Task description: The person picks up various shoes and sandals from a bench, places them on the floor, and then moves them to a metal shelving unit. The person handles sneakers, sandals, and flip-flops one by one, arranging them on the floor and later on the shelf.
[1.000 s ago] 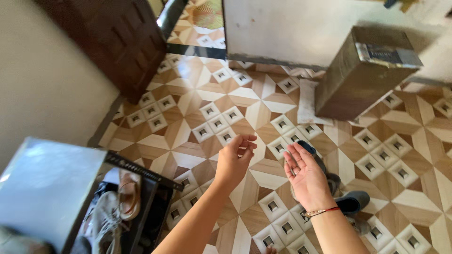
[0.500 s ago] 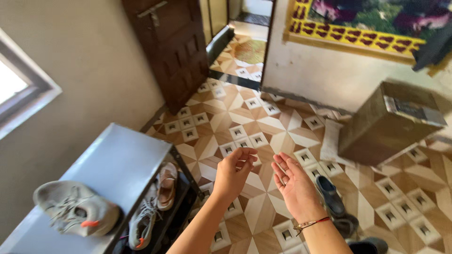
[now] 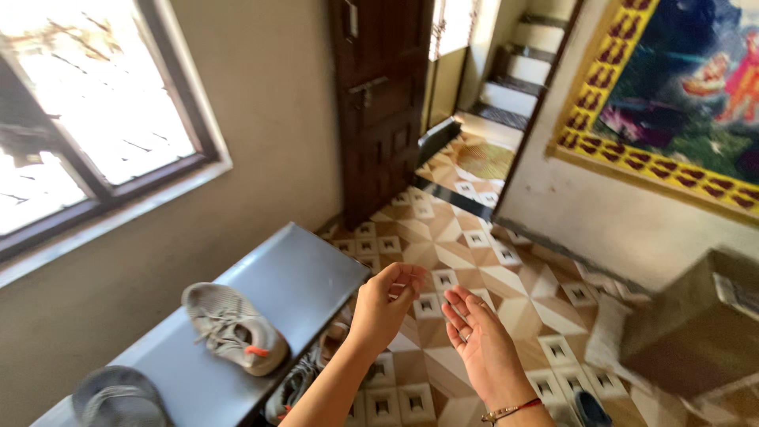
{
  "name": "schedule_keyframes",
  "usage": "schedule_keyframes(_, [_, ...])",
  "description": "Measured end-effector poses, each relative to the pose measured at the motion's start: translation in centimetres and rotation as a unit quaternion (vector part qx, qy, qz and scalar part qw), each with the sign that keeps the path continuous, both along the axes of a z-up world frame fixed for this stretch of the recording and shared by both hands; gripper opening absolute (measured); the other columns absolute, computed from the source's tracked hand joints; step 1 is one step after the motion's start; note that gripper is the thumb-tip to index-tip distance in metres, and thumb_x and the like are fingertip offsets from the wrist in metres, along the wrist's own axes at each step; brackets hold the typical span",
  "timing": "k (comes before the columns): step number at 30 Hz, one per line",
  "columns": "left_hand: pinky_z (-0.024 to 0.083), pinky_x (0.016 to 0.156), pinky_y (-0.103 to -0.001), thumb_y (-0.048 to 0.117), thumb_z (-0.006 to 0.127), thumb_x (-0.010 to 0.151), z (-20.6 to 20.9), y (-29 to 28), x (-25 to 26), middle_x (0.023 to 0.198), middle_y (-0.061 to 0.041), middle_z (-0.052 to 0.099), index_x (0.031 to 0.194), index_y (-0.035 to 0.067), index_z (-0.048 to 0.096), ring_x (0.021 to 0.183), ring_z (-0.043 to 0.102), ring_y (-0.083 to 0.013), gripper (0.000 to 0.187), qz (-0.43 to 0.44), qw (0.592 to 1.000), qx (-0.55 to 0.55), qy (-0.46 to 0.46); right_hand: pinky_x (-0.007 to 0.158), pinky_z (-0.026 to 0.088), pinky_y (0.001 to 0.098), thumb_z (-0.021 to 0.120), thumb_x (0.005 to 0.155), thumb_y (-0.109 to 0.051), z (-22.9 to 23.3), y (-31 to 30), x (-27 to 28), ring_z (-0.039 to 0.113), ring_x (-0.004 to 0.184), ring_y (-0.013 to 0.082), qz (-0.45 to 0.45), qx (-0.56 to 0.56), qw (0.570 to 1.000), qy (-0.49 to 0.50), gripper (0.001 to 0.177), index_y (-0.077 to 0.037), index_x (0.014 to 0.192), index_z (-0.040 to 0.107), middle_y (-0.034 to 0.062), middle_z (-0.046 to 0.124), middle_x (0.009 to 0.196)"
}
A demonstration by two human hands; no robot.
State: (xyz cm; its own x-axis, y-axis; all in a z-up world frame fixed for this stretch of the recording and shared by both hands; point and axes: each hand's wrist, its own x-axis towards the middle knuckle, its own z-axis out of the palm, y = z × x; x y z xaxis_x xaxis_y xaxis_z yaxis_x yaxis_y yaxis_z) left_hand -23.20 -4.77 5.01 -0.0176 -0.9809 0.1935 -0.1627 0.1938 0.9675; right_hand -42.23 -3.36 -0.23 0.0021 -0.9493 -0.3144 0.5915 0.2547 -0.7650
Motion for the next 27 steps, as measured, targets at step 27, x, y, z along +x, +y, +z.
schedule_keyframes(27, [0.060,0.075,-0.030,0.009,0.064,0.089,1.1,6.2,19.4,0.103,-0.006,0.080,0.114,0.008,0.073,0.087,0.075,-0.0120,0.026,0.160,0.987,0.012,-0.027,0.096,0.044,0.0321,0.055,0.099,-0.027,4.3,-1.7,18.4,0.062,0.117,0.0133,0.171,-0.007,0.985,0.033,0.032,-0.016,0.126,0.066,-0.0021,0.070,0.128])
